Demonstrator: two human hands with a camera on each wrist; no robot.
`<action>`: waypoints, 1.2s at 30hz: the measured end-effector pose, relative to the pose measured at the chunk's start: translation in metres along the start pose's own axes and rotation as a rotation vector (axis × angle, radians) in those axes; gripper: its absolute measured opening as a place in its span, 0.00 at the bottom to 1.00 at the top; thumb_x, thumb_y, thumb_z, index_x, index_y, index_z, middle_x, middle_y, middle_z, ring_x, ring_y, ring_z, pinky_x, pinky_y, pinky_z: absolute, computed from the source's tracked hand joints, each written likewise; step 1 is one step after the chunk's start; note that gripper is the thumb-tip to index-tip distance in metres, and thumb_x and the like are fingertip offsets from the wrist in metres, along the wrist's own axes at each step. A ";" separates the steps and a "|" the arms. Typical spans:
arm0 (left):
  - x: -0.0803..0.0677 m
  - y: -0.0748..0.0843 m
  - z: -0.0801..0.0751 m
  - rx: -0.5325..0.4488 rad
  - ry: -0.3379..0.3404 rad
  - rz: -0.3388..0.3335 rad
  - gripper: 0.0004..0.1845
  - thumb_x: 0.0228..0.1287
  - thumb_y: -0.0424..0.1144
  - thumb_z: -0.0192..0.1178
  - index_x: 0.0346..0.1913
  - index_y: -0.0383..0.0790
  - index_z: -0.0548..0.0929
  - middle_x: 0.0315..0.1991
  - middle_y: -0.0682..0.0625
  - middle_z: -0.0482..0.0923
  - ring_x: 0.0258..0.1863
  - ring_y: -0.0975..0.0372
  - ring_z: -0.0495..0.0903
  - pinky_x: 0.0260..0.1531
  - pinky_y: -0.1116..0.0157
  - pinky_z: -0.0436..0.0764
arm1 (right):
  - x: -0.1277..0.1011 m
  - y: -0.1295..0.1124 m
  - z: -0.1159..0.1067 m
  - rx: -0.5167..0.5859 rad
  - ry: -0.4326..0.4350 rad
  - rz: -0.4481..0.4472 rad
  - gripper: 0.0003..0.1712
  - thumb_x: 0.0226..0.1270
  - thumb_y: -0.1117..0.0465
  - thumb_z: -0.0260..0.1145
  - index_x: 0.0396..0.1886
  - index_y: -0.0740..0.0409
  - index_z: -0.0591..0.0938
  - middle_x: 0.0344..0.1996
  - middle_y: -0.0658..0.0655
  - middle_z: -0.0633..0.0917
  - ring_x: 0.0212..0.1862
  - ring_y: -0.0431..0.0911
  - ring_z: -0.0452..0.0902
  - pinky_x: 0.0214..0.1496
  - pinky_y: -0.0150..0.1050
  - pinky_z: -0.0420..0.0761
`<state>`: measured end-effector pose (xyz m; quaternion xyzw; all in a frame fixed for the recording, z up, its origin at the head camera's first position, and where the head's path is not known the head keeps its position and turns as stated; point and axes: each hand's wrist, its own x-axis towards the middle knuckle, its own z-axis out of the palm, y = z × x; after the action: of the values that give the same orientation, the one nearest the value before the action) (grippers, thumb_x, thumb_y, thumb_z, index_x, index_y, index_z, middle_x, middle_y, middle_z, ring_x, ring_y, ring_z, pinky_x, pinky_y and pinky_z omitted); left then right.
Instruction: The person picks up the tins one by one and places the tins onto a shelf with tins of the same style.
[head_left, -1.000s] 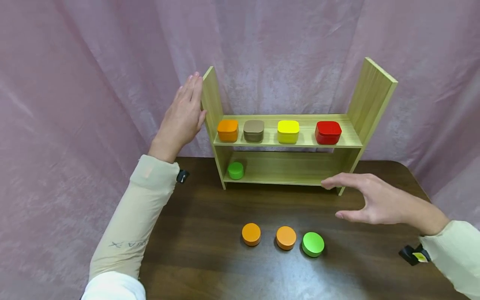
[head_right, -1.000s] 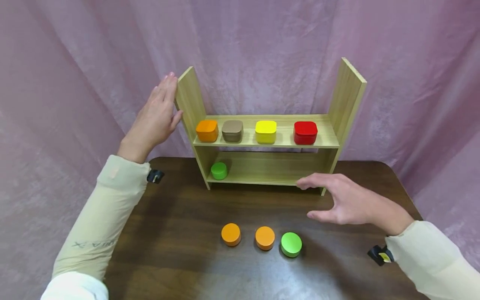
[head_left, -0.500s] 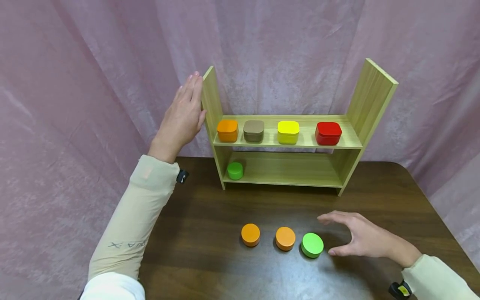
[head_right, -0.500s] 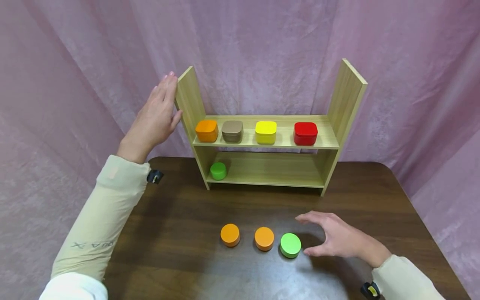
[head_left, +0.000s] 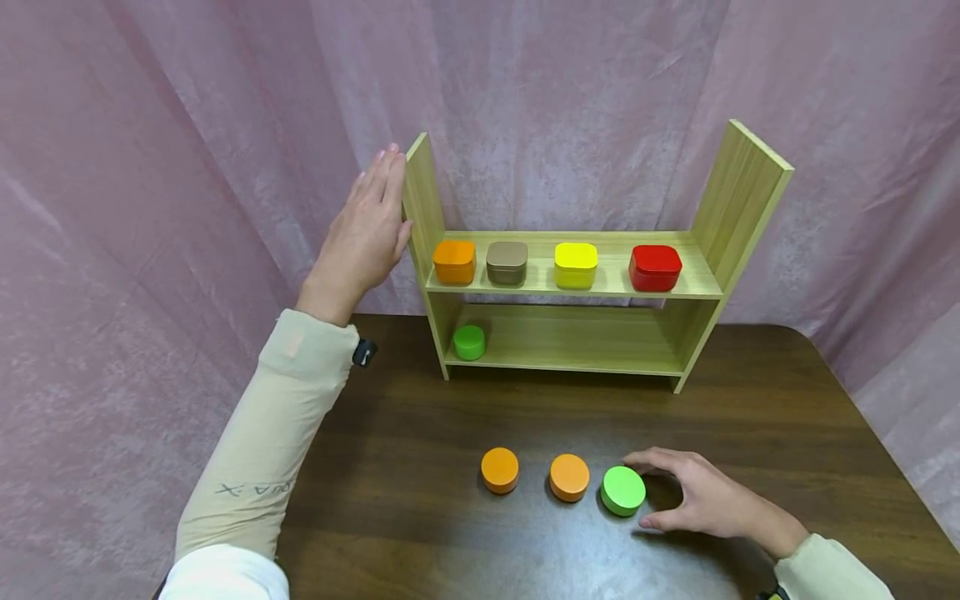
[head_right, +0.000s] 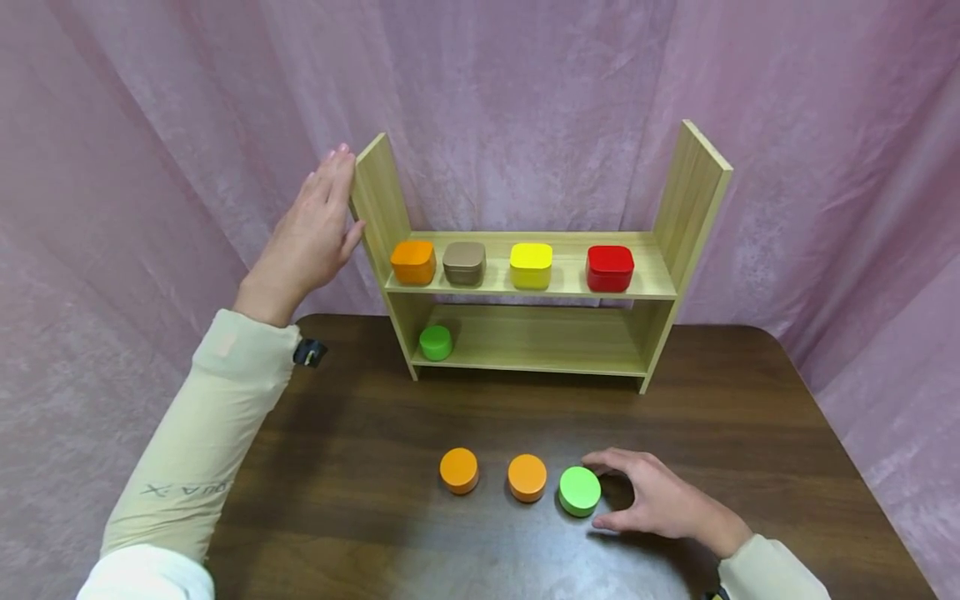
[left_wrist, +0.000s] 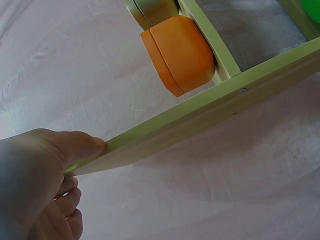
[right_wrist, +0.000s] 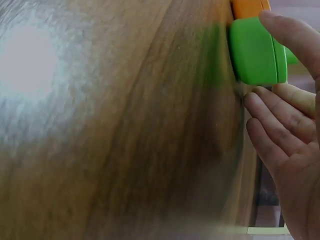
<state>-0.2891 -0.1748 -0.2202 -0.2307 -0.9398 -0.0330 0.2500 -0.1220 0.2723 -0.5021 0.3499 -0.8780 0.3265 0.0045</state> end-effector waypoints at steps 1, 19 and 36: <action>0.000 0.000 0.000 -0.001 0.001 0.001 0.43 0.78 0.35 0.59 0.84 0.29 0.46 0.87 0.36 0.47 0.87 0.46 0.49 0.86 0.47 0.51 | 0.001 0.000 0.001 0.000 -0.002 0.006 0.40 0.56 0.46 0.85 0.65 0.57 0.81 0.56 0.41 0.87 0.55 0.35 0.85 0.58 0.34 0.86; 0.000 0.000 0.001 -0.012 0.009 -0.005 0.43 0.77 0.34 0.60 0.84 0.30 0.47 0.86 0.36 0.47 0.87 0.46 0.49 0.86 0.47 0.51 | 0.017 0.002 0.007 0.020 -0.035 -0.056 0.32 0.54 0.52 0.86 0.56 0.45 0.81 0.49 0.39 0.87 0.49 0.32 0.81 0.49 0.34 0.86; 0.000 0.000 0.003 -0.014 0.015 0.007 0.42 0.78 0.34 0.59 0.84 0.28 0.47 0.86 0.35 0.47 0.87 0.46 0.48 0.85 0.45 0.52 | 0.052 0.002 -0.020 0.005 -0.011 -0.041 0.33 0.49 0.57 0.87 0.54 0.43 0.81 0.46 0.37 0.86 0.47 0.32 0.81 0.50 0.39 0.87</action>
<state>-0.2904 -0.1743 -0.2230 -0.2353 -0.9368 -0.0407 0.2557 -0.1666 0.2533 -0.4748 0.3698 -0.8699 0.3264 0.0056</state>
